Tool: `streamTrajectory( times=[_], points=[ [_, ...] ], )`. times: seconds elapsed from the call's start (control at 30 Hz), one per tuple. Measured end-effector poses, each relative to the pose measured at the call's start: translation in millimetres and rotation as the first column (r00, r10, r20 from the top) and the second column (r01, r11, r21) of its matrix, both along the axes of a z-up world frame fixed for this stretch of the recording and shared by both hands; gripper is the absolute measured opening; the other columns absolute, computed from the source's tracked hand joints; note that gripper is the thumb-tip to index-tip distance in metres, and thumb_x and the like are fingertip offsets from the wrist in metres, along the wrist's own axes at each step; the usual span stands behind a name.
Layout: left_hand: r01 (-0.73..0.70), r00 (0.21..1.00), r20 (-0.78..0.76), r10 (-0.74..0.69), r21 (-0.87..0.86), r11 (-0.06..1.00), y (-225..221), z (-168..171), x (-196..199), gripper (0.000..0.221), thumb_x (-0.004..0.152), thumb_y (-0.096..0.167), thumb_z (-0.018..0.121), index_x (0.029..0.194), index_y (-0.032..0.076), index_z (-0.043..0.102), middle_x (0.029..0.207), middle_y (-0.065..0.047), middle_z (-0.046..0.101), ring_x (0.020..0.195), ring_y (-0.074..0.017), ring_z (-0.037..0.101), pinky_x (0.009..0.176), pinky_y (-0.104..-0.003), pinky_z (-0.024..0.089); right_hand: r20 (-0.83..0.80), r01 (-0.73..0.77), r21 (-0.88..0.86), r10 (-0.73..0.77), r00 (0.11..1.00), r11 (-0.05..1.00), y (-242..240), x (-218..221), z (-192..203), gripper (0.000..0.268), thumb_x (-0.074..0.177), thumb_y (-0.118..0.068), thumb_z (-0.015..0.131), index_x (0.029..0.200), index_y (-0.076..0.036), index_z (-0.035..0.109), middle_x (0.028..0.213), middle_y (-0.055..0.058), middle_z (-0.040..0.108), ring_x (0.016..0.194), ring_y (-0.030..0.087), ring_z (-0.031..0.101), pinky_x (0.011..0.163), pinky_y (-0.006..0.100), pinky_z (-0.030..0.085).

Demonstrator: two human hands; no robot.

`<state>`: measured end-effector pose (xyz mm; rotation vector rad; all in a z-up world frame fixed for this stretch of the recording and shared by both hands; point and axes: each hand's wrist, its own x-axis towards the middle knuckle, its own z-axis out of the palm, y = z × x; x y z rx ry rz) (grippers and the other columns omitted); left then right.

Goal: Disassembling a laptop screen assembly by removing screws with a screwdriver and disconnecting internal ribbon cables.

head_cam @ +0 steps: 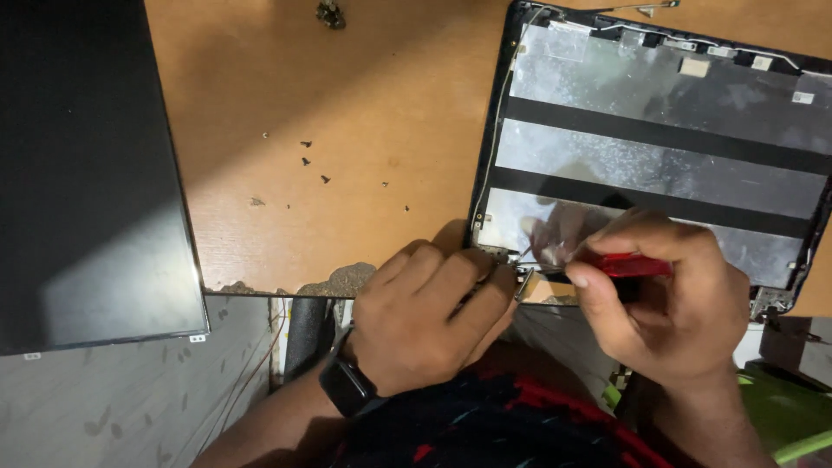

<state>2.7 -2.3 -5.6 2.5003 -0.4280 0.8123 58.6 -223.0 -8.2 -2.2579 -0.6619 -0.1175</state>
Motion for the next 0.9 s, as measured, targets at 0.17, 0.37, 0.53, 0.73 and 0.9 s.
streamTrajectory(
  times=[0.17,0.37,0.53,0.73,0.9],
  points=[
    [0.022,1.0,-0.01,-0.022,0.01,1.0,0.7,-2.4,-1.8,0.012,0.104,0.019,0.066,0.097,0.01,0.071,0.089,-0.005,0.062,0.072,-0.0224,0.054,0.065,-0.031,0.047,-0.017,-0.036,0.051,0.037,0.999,0.998,1.0,-1.5,3.2,0.035,0.087,-0.006,0.083,0.107,0.01,0.061,0.101,0.022,0.073,0.09,0.027,0.074,0.08,0.031,0.058],
    [0.01,1.0,0.003,-0.01,0.015,1.0,-0.7,-1.9,-1.8,0.014,0.104,0.02,0.065,0.097,0.01,0.07,0.089,-0.005,0.063,0.071,-0.0215,0.053,0.064,-0.031,0.046,-0.002,-0.092,0.052,0.093,0.996,0.994,-0.1,-2.5,7.6,0.03,0.086,-0.006,0.082,0.104,0.011,0.064,0.099,0.022,0.072,0.091,0.03,0.072,0.081,0.033,0.058],
    [0.018,1.0,-0.008,-0.018,0.018,1.0,-0.2,-3.4,-4.0,0.014,0.105,0.021,0.063,0.1,0.01,0.071,0.09,-0.003,0.062,0.072,-0.022,0.054,0.063,-0.031,0.043,0.093,-0.17,0.052,0.164,0.982,0.984,5.0,-2.0,13.8,0.028,0.087,-0.005,0.08,0.101,0.012,0.063,0.093,0.02,0.072,0.082,0.029,0.071,0.072,0.032,0.058],
    [-0.004,1.0,0.022,0.004,0.016,1.0,-0.8,0.7,-3.4,0.017,0.105,0.018,0.061,0.092,0.01,0.068,0.084,-0.004,0.057,0.069,-0.0219,0.049,0.062,-0.031,0.043,0.072,-0.194,0.064,0.189,0.979,0.979,8.2,-3.2,17.3,0.025,0.088,-0.005,0.078,0.099,0.01,0.062,0.089,0.021,0.07,0.076,0.028,0.07,0.068,0.032,0.054],
    [0.031,0.999,-0.016,-0.031,0.022,0.999,1.8,-0.8,-5.4,0.021,0.107,0.024,0.057,0.098,0.009,0.068,0.088,-0.006,0.058,0.076,-0.0253,0.055,0.066,-0.033,0.046,0.101,-0.199,0.036,0.194,0.976,0.979,7.5,-3.6,16.6,0.027,0.09,-0.006,0.078,0.102,0.009,0.059,0.091,0.02,0.071,0.077,0.028,0.07,0.07,0.032,0.055]
  ],
)
